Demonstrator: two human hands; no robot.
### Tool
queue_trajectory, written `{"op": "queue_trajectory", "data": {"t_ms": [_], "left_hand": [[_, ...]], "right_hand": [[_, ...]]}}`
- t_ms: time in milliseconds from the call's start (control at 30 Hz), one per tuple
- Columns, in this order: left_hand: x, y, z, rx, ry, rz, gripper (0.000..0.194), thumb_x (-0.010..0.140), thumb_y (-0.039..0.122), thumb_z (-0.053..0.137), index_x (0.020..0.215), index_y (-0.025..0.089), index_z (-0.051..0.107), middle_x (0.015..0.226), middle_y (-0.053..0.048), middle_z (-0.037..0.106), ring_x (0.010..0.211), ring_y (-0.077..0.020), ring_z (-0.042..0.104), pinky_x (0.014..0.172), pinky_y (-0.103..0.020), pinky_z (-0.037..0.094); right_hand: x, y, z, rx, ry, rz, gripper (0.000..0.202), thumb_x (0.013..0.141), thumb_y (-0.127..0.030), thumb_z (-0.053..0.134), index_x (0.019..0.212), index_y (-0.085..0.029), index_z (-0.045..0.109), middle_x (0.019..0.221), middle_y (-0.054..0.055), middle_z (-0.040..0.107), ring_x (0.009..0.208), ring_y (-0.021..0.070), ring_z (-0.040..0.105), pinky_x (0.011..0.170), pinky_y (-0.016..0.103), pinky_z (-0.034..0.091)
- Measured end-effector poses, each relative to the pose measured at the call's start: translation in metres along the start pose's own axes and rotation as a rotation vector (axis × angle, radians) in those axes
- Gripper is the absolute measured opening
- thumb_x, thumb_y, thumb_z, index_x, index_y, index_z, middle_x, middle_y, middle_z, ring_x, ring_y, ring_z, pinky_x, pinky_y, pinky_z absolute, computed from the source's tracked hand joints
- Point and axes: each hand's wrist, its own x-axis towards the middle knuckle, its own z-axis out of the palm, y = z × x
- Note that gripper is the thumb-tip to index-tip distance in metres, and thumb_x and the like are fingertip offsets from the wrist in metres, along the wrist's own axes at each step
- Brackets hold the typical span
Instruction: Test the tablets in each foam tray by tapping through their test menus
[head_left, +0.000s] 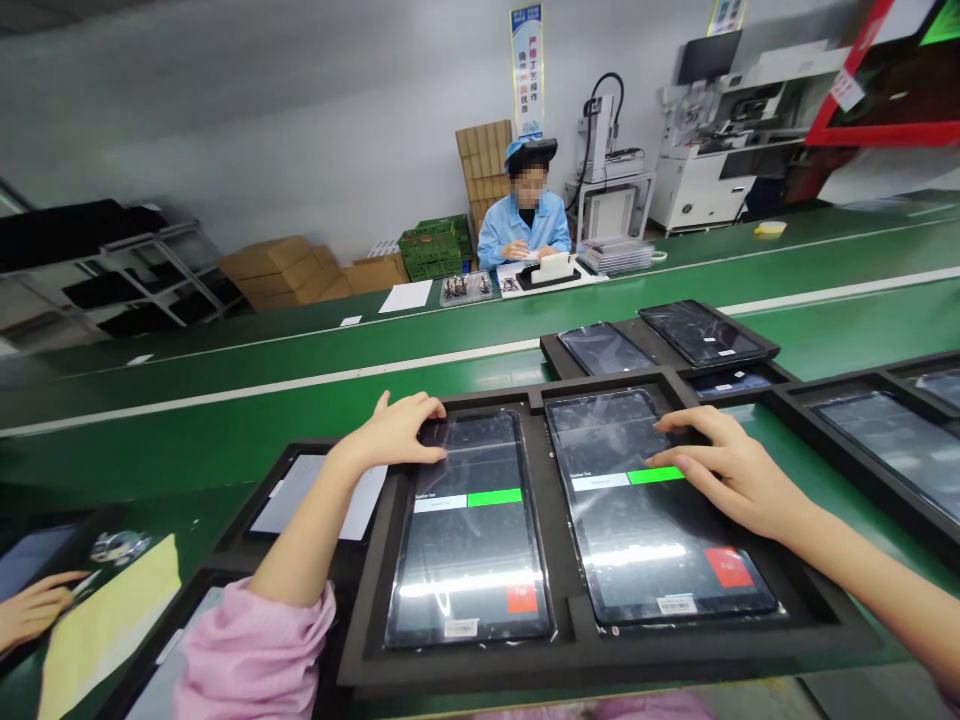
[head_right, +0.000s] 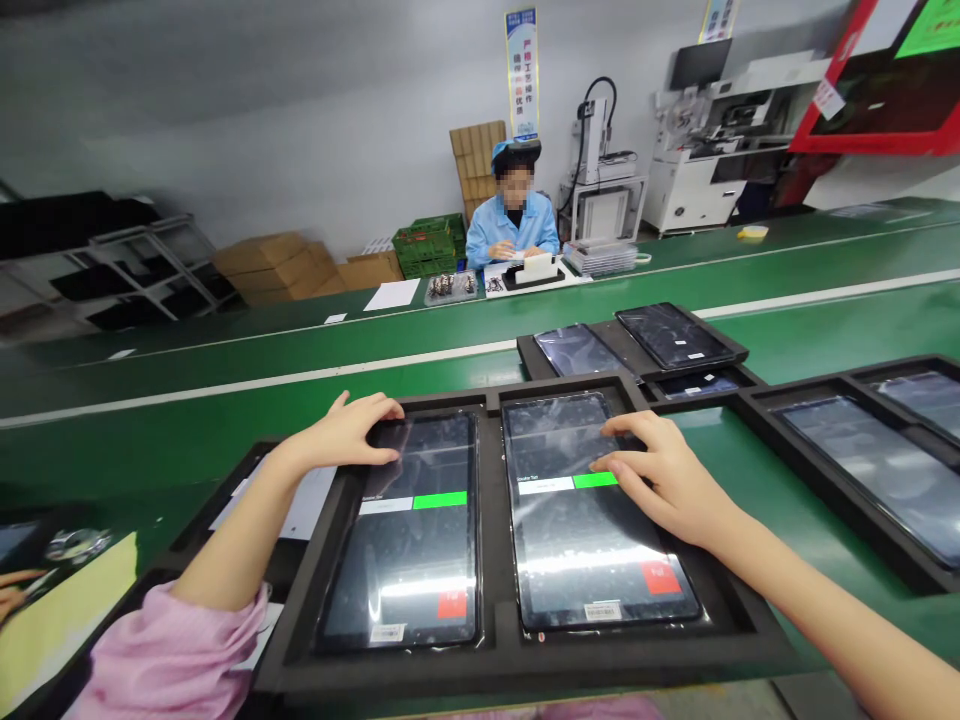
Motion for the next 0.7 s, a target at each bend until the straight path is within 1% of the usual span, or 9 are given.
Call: {"op": "queue_trajectory", "data": {"t_ms": [100,200,267,333,400,500,567,633,700], "left_hand": [[0.011,0.035,0.01,0.102,0.129,-0.046,0.053,0.092,0.062,0.061,0.113,0.013,0.063,0.118,-0.018,0.065,0.114,-0.038,0.061,0.116,-0.078,0.009],[0.022,0.075,0.016,0.154,0.192,0.098,0.057,0.101,0.06,0.051,0.127,0.011,0.06,0.124,-0.021,0.063,0.116,-0.038,0.061,0.115,-0.065,0.029],[0.028,0.093,0.017,0.127,0.174,0.2,0.049,0.105,0.053,0.046,0.133,0.015,0.058,0.125,-0.018,0.063,0.117,-0.0349,0.061,0.111,-0.056,0.039],[0.032,0.1,0.017,0.102,0.152,0.231,0.039,0.107,0.046,0.042,0.13,0.019,0.061,0.121,-0.016,0.063,0.118,-0.0321,0.061,0.114,-0.057,0.037],[0.032,0.096,0.016,0.078,0.132,0.247,0.031,0.108,0.035,0.04,0.126,0.024,0.064,0.122,-0.013,0.063,0.121,-0.0297,0.059,0.117,-0.064,0.03],[0.03,0.083,0.018,0.015,0.107,0.27,0.037,0.104,0.017,0.039,0.127,0.032,0.063,0.133,-0.009,0.06,0.128,-0.0255,0.056,0.119,-0.071,0.023],[0.029,0.079,0.02,-0.015,0.122,0.264,0.04,0.104,0.014,0.037,0.126,0.033,0.065,0.133,-0.008,0.059,0.129,-0.0252,0.055,0.119,-0.073,0.019],[0.029,0.083,0.022,0.005,0.16,0.251,0.034,0.106,0.021,0.038,0.124,0.03,0.065,0.127,-0.01,0.06,0.126,-0.0264,0.057,0.118,-0.074,0.02],[0.029,0.09,0.024,0.08,0.198,0.233,0.029,0.108,0.031,0.041,0.122,0.027,0.066,0.119,-0.011,0.061,0.119,-0.0271,0.06,0.118,-0.073,0.021]], "right_hand": [[0.011,-0.011,0.002,0.043,-0.174,-0.121,0.04,0.109,-0.045,0.039,0.123,-0.033,0.074,0.135,0.012,0.054,0.12,0.0343,0.051,0.098,0.054,0.044],[0.025,-0.03,0.007,0.084,-0.402,-0.248,0.048,0.105,-0.064,0.042,0.144,-0.041,0.059,0.148,0.014,0.042,0.128,0.0388,0.043,0.102,0.063,0.038],[0.03,-0.036,0.009,0.092,-0.446,-0.311,0.048,0.105,-0.066,0.042,0.138,-0.04,0.064,0.148,0.014,0.042,0.129,0.0395,0.041,0.105,0.068,0.033],[0.031,-0.029,0.01,0.077,-0.399,-0.297,0.045,0.108,-0.059,0.038,0.113,-0.037,0.077,0.145,0.011,0.046,0.13,0.0381,0.041,0.108,0.069,0.026],[0.027,-0.008,0.011,0.025,-0.279,-0.144,0.049,0.109,-0.049,0.035,0.095,-0.033,0.079,0.142,0.008,0.05,0.128,0.0369,0.043,0.109,0.068,0.026],[0.019,0.034,0.018,-0.114,-0.039,0.317,0.041,0.101,-0.034,0.039,0.1,-0.029,0.08,0.127,0.012,0.056,0.121,0.0353,0.05,0.107,0.06,0.038],[0.015,0.055,0.026,-0.18,0.028,0.537,0.037,0.091,-0.024,0.045,0.102,-0.024,0.08,0.116,0.015,0.056,0.115,0.0348,0.054,0.103,0.055,0.045],[0.012,0.063,0.033,-0.225,0.011,0.608,0.036,0.083,-0.017,0.049,0.102,-0.023,0.08,0.116,0.015,0.056,0.112,0.0358,0.055,0.1,0.055,0.048],[0.01,0.06,0.036,-0.277,-0.025,0.62,0.041,0.079,-0.013,0.051,0.107,-0.024,0.079,0.122,0.015,0.054,0.112,0.0365,0.054,0.097,0.056,0.049]]}}
